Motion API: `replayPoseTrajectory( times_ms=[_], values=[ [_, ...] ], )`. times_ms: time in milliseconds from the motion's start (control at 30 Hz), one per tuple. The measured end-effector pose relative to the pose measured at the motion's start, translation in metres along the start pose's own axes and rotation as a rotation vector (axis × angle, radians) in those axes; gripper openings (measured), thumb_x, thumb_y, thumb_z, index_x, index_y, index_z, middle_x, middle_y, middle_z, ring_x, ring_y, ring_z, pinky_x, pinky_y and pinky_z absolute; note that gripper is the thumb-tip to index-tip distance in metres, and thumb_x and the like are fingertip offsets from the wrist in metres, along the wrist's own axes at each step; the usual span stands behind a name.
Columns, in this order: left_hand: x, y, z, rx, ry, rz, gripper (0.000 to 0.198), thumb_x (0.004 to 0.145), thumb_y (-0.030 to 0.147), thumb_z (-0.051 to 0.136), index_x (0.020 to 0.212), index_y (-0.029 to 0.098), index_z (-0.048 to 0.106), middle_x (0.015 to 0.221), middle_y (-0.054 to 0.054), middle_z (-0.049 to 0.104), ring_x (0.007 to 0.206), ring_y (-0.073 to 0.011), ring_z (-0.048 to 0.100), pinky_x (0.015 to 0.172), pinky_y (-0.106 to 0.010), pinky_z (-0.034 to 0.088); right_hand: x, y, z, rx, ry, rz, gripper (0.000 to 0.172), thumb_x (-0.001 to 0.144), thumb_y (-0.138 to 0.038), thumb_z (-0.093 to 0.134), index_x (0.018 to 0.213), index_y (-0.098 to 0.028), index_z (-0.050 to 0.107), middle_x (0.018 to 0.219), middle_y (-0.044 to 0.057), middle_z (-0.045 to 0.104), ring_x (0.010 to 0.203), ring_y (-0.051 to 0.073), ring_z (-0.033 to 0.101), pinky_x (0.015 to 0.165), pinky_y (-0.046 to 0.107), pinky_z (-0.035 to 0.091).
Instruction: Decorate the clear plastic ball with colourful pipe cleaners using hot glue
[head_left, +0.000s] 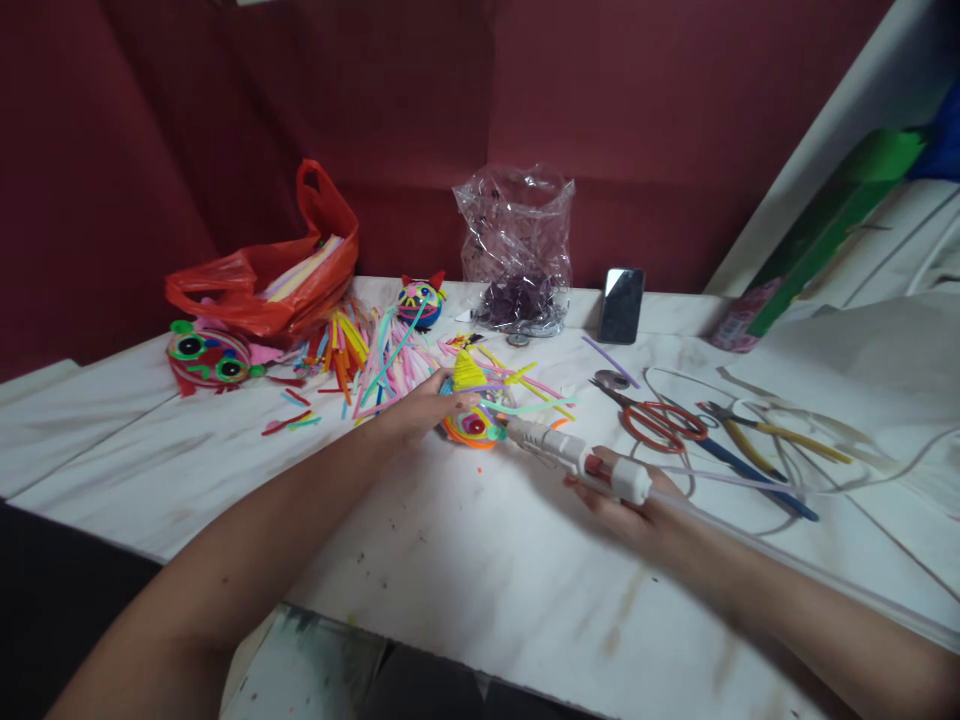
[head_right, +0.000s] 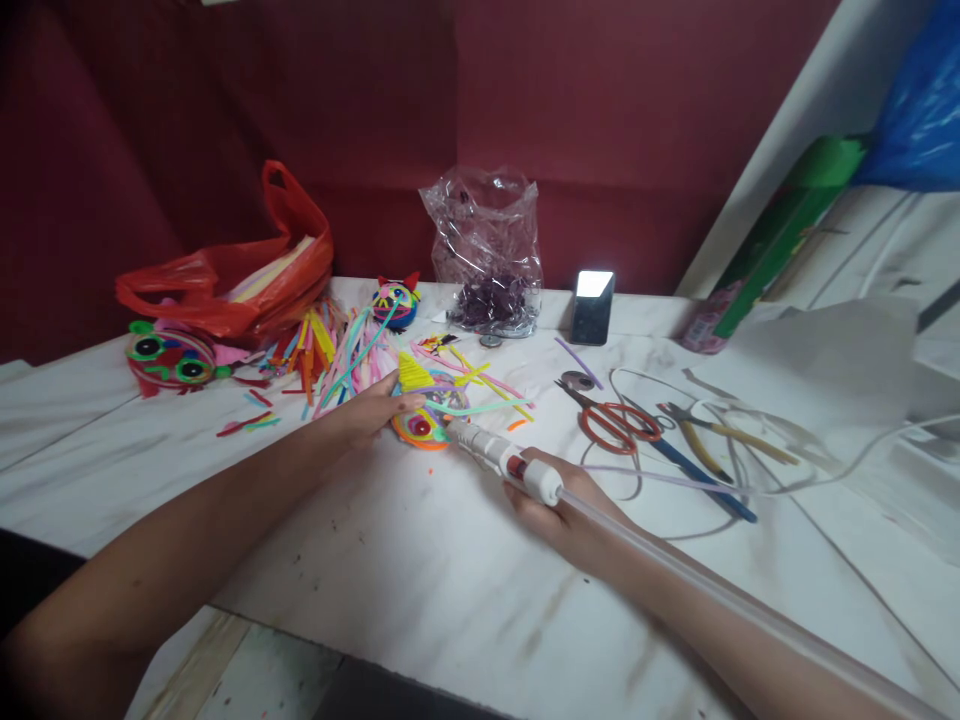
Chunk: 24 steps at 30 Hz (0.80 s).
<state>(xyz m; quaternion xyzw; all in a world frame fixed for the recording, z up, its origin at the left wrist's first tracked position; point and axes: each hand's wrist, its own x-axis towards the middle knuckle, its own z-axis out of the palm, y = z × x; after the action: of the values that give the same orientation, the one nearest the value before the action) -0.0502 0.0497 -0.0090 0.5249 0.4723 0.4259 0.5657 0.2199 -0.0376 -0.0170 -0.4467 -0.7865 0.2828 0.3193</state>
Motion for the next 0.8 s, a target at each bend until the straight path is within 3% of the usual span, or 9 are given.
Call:
replayPoseTrajectory(
  times_ms=[400, 800],
  values=[
    [0.0046, -0.0076, -0.0061, -0.054, -0.051, 0.025, 0.061, 0.06, 0.036, 0.082, 0.113, 0.024, 0.054, 0.102, -0.005, 0.072, 0.087, -0.0221, 0.071, 0.077, -0.035, 0.056, -0.0008, -0.0007, 0.0001, -0.044, -0.018, 0.016, 0.019, 0.087, -0.034, 0.051, 0.073, -0.023, 0.046, 0.06, -0.003, 0.047, 0.057, 0.014, 0.048, 0.05, 0.026, 0.039],
    [0.0044, -0.0067, -0.009, 0.008, 0.019, -0.018, 0.059, 0.065, 0.035, 0.078, 0.117, 0.025, 0.055, 0.104, -0.005, 0.073, 0.085, -0.0206, 0.071, 0.074, -0.032, 0.054, -0.0001, 0.0033, -0.0025, 0.002, -0.001, 0.031, 0.016, 0.085, -0.033, 0.052, 0.074, -0.022, 0.052, 0.064, 0.0, 0.054, 0.057, 0.015, 0.05, 0.051, 0.027, 0.041]
  ],
)
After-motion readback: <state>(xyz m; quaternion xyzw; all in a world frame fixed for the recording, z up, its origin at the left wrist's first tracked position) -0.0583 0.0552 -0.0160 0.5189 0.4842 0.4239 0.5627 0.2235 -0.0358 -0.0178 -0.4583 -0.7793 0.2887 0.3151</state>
